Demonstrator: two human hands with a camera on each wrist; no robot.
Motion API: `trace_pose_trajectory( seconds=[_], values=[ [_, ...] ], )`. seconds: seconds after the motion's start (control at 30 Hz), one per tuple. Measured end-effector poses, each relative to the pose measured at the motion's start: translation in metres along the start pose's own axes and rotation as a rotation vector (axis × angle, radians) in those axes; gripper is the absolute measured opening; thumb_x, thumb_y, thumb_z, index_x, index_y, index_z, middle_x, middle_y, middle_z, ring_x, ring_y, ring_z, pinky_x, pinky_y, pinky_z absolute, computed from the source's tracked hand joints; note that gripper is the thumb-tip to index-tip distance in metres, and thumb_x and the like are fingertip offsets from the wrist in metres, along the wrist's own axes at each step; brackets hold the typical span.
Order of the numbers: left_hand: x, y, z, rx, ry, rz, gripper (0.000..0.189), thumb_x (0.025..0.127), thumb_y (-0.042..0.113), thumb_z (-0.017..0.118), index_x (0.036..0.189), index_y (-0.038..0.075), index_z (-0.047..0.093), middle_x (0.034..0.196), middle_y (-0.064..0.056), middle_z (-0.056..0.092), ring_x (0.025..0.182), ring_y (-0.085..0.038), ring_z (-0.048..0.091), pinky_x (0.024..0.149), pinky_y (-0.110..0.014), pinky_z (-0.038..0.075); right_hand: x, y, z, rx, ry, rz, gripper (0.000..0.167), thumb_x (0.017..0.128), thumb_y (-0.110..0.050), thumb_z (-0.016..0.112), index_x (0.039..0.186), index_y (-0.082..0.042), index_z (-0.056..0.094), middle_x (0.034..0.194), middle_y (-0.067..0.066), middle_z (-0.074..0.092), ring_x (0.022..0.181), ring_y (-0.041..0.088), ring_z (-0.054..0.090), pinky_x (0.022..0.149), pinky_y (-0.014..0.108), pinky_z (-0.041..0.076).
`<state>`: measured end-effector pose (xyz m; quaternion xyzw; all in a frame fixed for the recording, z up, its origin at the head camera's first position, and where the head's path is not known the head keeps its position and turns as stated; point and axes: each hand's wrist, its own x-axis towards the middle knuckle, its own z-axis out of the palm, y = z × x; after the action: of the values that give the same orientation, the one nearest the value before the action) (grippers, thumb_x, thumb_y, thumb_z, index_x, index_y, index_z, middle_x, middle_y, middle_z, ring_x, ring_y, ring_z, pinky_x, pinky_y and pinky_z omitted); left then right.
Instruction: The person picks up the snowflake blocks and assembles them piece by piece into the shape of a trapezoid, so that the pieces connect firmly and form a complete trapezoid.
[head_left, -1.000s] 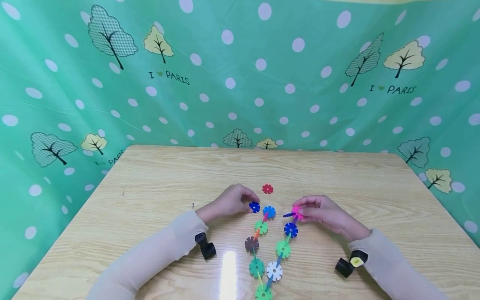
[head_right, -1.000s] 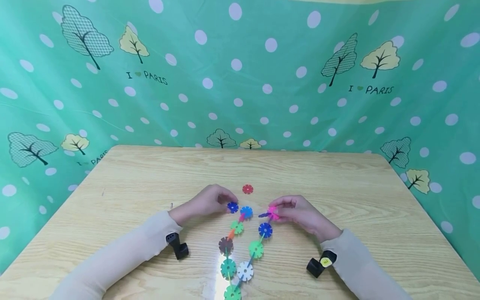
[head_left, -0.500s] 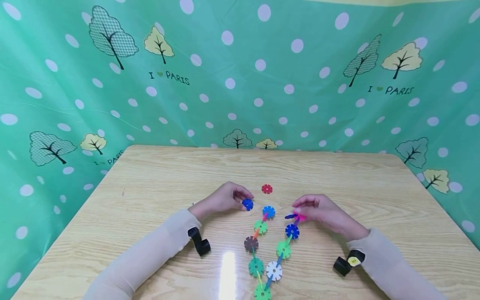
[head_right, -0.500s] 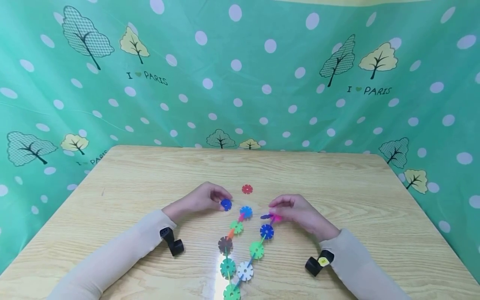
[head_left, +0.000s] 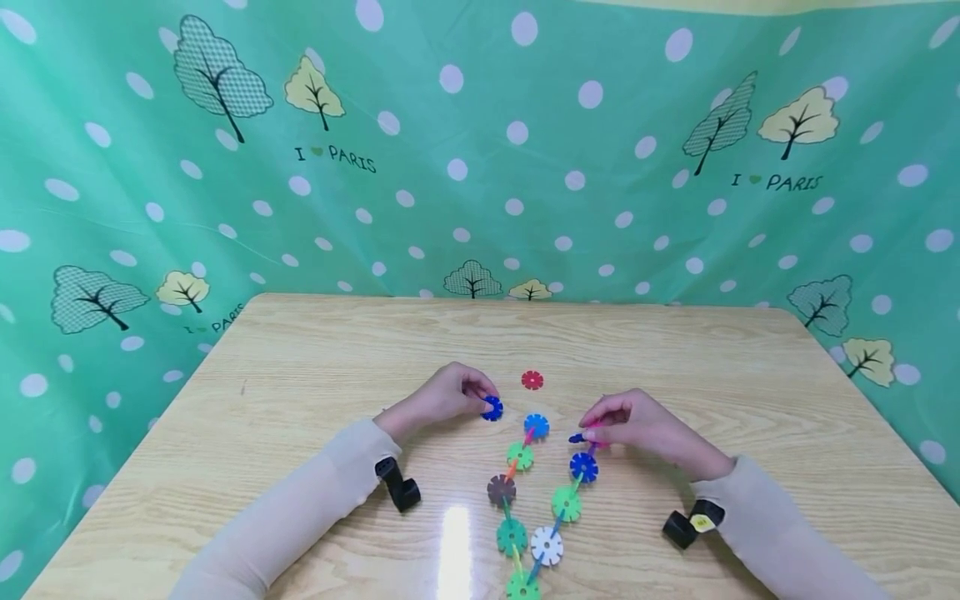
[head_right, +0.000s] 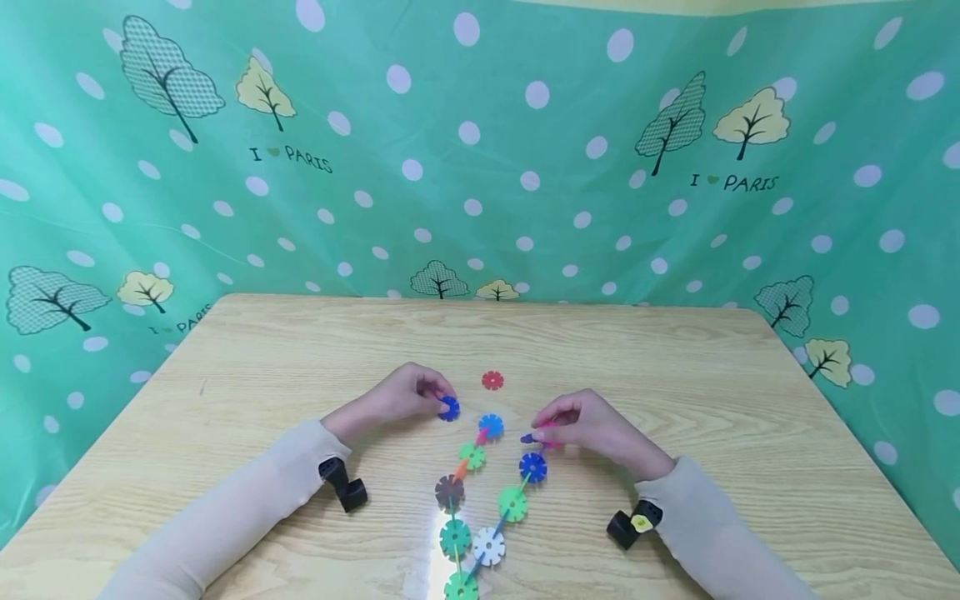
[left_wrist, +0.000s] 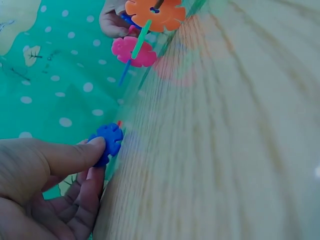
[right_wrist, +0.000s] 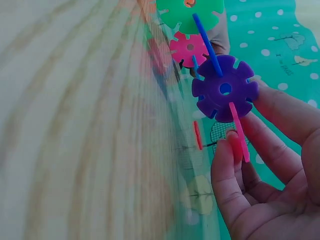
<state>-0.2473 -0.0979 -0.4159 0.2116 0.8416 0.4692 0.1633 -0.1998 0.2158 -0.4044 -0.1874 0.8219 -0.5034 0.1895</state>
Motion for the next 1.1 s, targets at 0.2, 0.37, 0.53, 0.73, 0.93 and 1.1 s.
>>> trace_pose_trajectory(
  seconds=[0.2,0.37,0.53,0.73,0.93,1.1],
  values=[
    [-0.001,0.004,0.001,-0.001,-0.002,0.020,0.008,0.082,0.002,0.069,0.090,0.004,0.069,0.081,-0.001,0.067,0.075,-0.011,0.060,0.069,-0.024,0.050,0.000,0.000,0.002,0.033,-0.015,0.029,0.027,0.086,-0.019,0.069,0.102,0.003,0.067,0.091,0.012,0.068,0.077,0.019,0.066,0.071,0.025,0.053],
    [-0.002,0.015,0.006,-0.018,-0.001,0.054,0.009,0.083,0.002,0.067,0.092,0.002,0.067,0.082,-0.003,0.065,0.074,-0.013,0.060,0.067,-0.024,0.053,-0.001,-0.001,0.004,0.084,0.000,0.074,0.032,0.085,-0.019,0.070,0.105,0.005,0.065,0.096,0.012,0.067,0.082,0.020,0.067,0.077,0.028,0.055],
    [-0.007,0.032,0.014,-0.093,0.004,0.080,0.013,0.082,0.003,0.069,0.095,-0.001,0.068,0.083,-0.007,0.066,0.070,-0.012,0.060,0.064,-0.026,0.054,0.000,-0.003,0.006,0.145,0.010,0.080,0.033,0.085,-0.018,0.070,0.104,0.009,0.064,0.097,0.014,0.067,0.083,0.022,0.068,0.076,0.033,0.057],
    [-0.010,0.048,0.026,-0.179,-0.002,0.066,0.016,0.083,0.004,0.069,0.097,-0.002,0.070,0.084,-0.007,0.069,0.071,-0.028,0.065,0.064,-0.037,0.057,0.002,0.002,0.008,0.153,0.014,0.014,0.028,0.084,-0.016,0.070,0.098,0.008,0.067,0.095,0.011,0.066,0.082,0.020,0.067,0.075,0.034,0.057],
    [-0.007,0.052,0.038,-0.273,-0.022,0.014,0.016,0.082,0.003,0.070,0.097,-0.004,0.069,0.082,-0.009,0.069,0.070,-0.027,0.066,0.065,-0.037,0.058,0.001,0.004,0.009,0.180,0.023,-0.016,0.031,0.085,-0.014,0.069,0.102,0.012,0.065,0.102,0.013,0.063,0.086,0.020,0.067,0.076,0.033,0.057],
    [-0.005,0.054,0.045,-0.294,-0.042,-0.008,0.016,0.083,0.003,0.069,0.097,-0.004,0.068,0.081,-0.008,0.068,0.065,-0.016,0.065,0.064,-0.032,0.058,0.000,0.001,0.010,0.212,0.024,0.004,0.035,0.085,-0.013,0.070,0.106,0.014,0.061,0.105,0.019,0.062,0.086,0.024,0.068,0.078,0.035,0.057]
  ],
)
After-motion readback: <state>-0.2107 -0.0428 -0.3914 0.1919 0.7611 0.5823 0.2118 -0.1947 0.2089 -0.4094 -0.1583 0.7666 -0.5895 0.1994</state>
